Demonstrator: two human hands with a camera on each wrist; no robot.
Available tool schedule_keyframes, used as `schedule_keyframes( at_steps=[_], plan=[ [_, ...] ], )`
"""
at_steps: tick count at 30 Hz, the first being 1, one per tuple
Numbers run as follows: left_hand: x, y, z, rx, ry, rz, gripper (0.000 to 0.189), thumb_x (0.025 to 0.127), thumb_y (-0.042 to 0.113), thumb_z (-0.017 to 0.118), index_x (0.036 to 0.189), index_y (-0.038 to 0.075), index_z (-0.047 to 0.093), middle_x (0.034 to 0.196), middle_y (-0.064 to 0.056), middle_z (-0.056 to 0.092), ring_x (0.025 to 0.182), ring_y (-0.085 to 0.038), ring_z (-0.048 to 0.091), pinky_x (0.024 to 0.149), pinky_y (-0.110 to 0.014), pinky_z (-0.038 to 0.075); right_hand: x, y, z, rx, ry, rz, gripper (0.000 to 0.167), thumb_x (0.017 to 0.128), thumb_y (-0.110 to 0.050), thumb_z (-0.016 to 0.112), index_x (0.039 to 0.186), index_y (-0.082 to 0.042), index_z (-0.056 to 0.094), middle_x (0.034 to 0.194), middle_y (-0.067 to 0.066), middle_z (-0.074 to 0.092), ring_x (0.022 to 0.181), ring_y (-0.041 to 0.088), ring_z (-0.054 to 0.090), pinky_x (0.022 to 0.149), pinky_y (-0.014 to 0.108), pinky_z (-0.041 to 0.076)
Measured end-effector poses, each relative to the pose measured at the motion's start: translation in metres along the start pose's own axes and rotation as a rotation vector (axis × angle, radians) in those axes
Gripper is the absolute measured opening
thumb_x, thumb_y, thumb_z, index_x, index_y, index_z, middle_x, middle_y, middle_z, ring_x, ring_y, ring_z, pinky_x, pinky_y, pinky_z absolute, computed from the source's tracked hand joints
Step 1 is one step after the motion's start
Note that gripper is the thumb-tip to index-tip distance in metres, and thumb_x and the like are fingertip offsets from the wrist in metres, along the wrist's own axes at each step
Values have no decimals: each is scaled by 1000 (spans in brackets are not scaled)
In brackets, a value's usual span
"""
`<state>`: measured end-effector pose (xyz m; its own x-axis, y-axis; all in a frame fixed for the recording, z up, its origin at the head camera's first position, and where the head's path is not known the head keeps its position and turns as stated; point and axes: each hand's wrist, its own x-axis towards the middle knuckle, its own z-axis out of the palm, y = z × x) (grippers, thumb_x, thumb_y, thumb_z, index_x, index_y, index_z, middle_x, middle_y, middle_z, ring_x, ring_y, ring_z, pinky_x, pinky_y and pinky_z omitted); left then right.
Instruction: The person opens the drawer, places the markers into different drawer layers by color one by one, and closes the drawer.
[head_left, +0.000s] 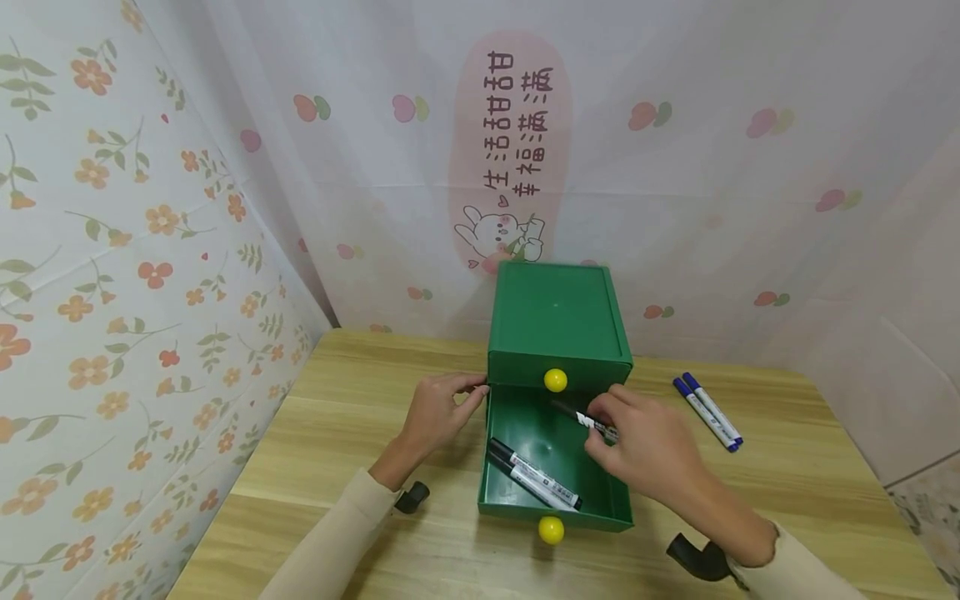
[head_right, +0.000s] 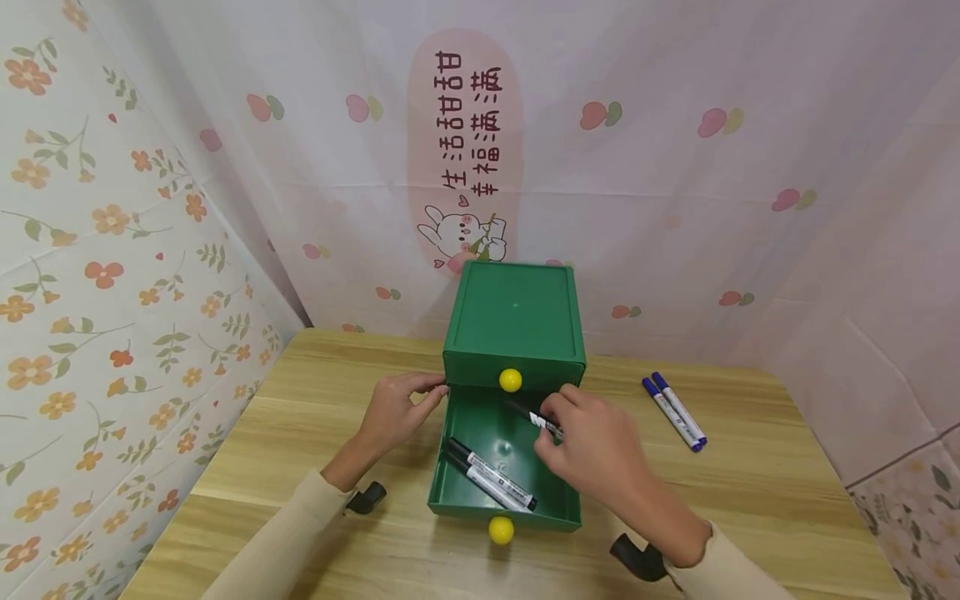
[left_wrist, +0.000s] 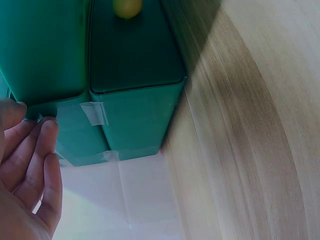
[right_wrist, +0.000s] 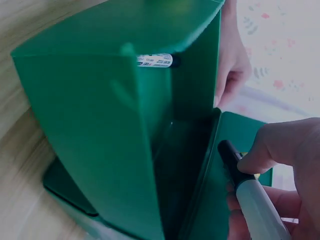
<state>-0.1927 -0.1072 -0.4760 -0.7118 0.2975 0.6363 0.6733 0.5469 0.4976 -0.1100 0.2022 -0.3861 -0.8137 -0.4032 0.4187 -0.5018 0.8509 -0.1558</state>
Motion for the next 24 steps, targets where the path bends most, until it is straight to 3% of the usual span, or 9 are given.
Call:
schedule_keyframes(
  at_steps=[6, 14, 24],
  plan=[
    [1, 1, 0, 9, 9, 4, 16, 98, 6, 84, 112, 0, 85, 103, -10, 84, 88, -22, 81, 60, -31, 60, 13, -8, 0, -10, -61, -66, 11, 85, -16, 85, 93, -13, 79, 83, -8, 62, 61, 5, 50, 51, 22, 42],
    [0, -1, 1, 10, 0, -6, 16, 99, 8, 83, 113, 1, 85, 104, -9, 84, 89, -21, 81, 66, -32, 63, 28, -21, 0, -37, -217, -76, 12, 88, -19, 87, 94, -13, 79, 89, -3, 68, 60, 8, 54, 46, 22, 43],
    [0, 0, 2, 4, 16, 11, 16, 97, 6, 84, 112, 0, 85, 104, -10, 84, 88, -22, 81, 65, -32, 63, 38, -32, 11, -61, -318, -122, 11, 88, -18, 87, 89, -13, 77, 87, -1, 69, 60, 12, 59, 45, 24, 45]
  ],
)
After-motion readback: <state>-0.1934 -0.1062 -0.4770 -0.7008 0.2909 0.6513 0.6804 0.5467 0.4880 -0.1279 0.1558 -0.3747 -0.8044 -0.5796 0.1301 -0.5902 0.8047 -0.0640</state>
